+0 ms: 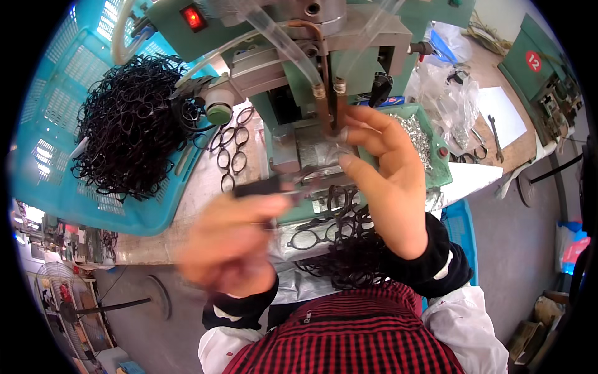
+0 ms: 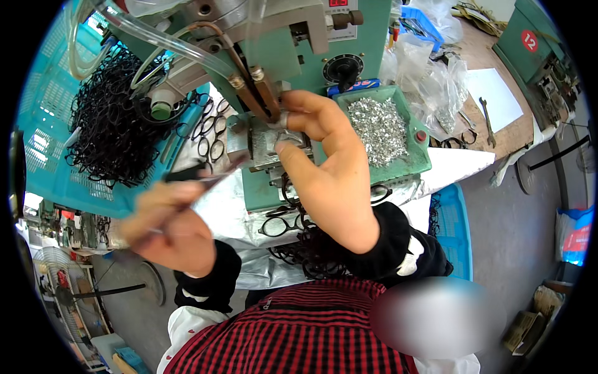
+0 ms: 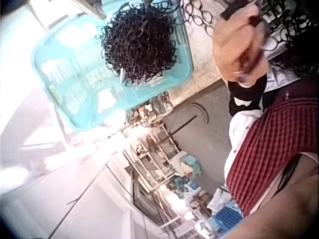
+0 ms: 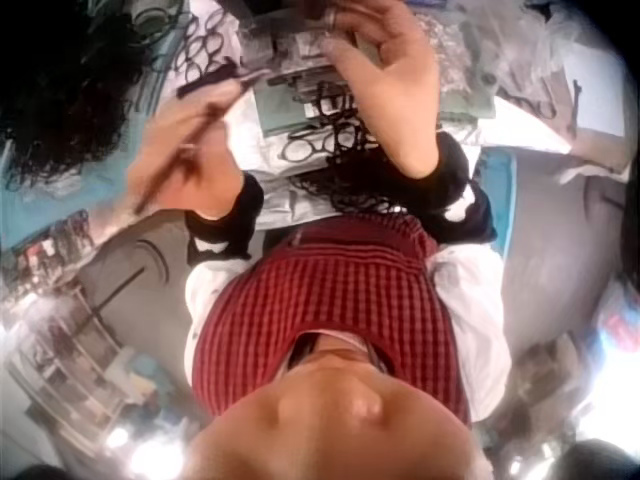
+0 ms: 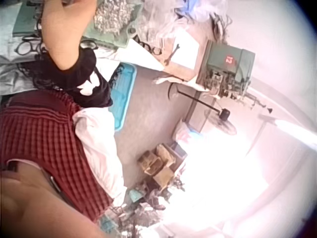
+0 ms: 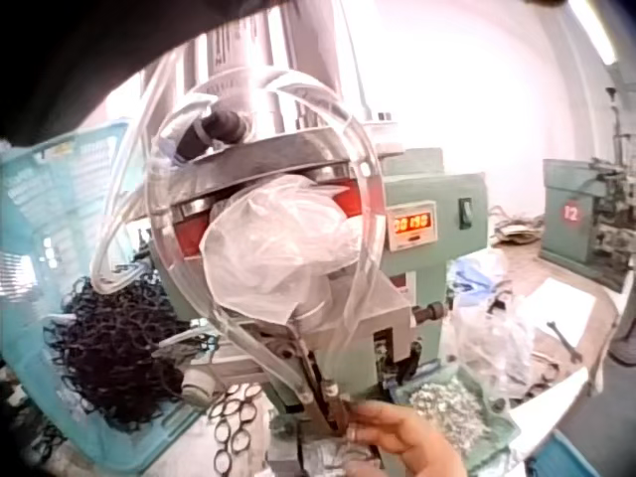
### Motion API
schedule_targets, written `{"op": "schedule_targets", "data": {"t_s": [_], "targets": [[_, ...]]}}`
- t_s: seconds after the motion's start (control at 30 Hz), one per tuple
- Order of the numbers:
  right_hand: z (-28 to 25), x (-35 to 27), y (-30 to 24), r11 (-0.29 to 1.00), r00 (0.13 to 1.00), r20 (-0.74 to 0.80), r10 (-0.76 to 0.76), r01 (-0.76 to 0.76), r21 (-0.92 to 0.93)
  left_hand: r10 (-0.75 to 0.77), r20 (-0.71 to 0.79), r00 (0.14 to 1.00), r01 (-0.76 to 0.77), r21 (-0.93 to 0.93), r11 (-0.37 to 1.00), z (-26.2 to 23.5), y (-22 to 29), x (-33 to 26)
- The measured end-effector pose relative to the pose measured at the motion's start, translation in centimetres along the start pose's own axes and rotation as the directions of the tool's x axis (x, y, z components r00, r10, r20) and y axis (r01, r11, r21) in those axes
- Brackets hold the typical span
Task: The person assembles eyeglasses by inserting small metal components into black frames using a press machine. They repeatedly pick frames from a basket, place them in the machine, add metal parts, and operate the press to secure the components.
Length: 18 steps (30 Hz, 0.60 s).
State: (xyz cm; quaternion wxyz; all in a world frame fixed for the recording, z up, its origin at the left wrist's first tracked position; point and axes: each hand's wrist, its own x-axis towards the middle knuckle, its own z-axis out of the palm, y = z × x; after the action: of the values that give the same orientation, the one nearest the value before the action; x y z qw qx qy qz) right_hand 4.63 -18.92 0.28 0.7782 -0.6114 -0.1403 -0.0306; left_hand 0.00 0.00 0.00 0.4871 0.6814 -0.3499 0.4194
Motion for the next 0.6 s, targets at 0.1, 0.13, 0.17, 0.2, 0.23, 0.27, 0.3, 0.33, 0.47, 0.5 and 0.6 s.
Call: {"op": "schedule_targets", "data": {"t_s": [0.1,0.13,0.17,0.2,0.23,0.27,0.3,0.33,0.47,0.5,0.6], "targets": [[-3.5,1.2,0.2,0.943,0.986,0.079,-0.145,0.162,-0.290,0.087,0.376,0.922,-0.150,0.142,0.978,2.1,-0.7,-0.7],[-4.9,1.9,1.5,0.915,0.985,0.011,-0.172,0.164,-0.368,0.144,0.382,0.913,-0.242,0.222,0.945,2.7,-0.9,-1.0],[-7.2,2.5,2.5,0.893,0.968,-0.113,-0.223,0.156,-0.423,0.218,0.383,0.898,-0.337,0.280,0.899,3.7,-1.3,-0.7],[-9.8,2.8,4.5,0.913,0.905,-0.301,-0.299,0.180,-0.365,0.247,0.365,0.898,-0.351,0.252,0.902,4.2,-2.0,-1.1],[-12.8,2.8,6.2,0.904,0.868,-0.380,-0.320,0.160,-0.398,0.253,0.354,0.900,-0.352,0.251,0.902,4.5,-2.2,-1.1],[-16.0,2.5,7.8,0.902,0.880,-0.386,-0.277,0.098,-0.421,0.256,0.345,0.903,-0.349,0.239,0.906,4.8,-2.3,-1.1],[-16.8,1.7,8.0,0.938,0.877,-0.406,-0.259,0.128,-0.322,0.254,0.341,0.905,-0.344,0.238,0.908,4.8,-2.4,-1.1],[-17.7,0.7,7.6,0.878,0.877,-0.407,-0.256,0.035,-0.477,0.242,0.355,0.903,-0.343,0.260,0.903,4.6,-2.2,-1.2],[-18.5,0.3,6.0,0.279,0.894,-0.196,-0.403,-0.084,-0.957,0.216,0.329,0.919,-0.311,0.271,0.911,4.6,-2.2,-1.5],[-18.5,0.7,6.3,0.114,0.899,-0.115,-0.422,-0.074,-0.991,0.207,0.320,0.924,-0.299,0.271,0.915,4.7,-2.2,-1.6],[-18.9,1.1,6.7,0.093,0.891,-0.146,-0.430,-0.117,-0.989,0.122,0.341,0.932,-0.217,0.259,0.941,4.7,-1.2,-2.0]]}}
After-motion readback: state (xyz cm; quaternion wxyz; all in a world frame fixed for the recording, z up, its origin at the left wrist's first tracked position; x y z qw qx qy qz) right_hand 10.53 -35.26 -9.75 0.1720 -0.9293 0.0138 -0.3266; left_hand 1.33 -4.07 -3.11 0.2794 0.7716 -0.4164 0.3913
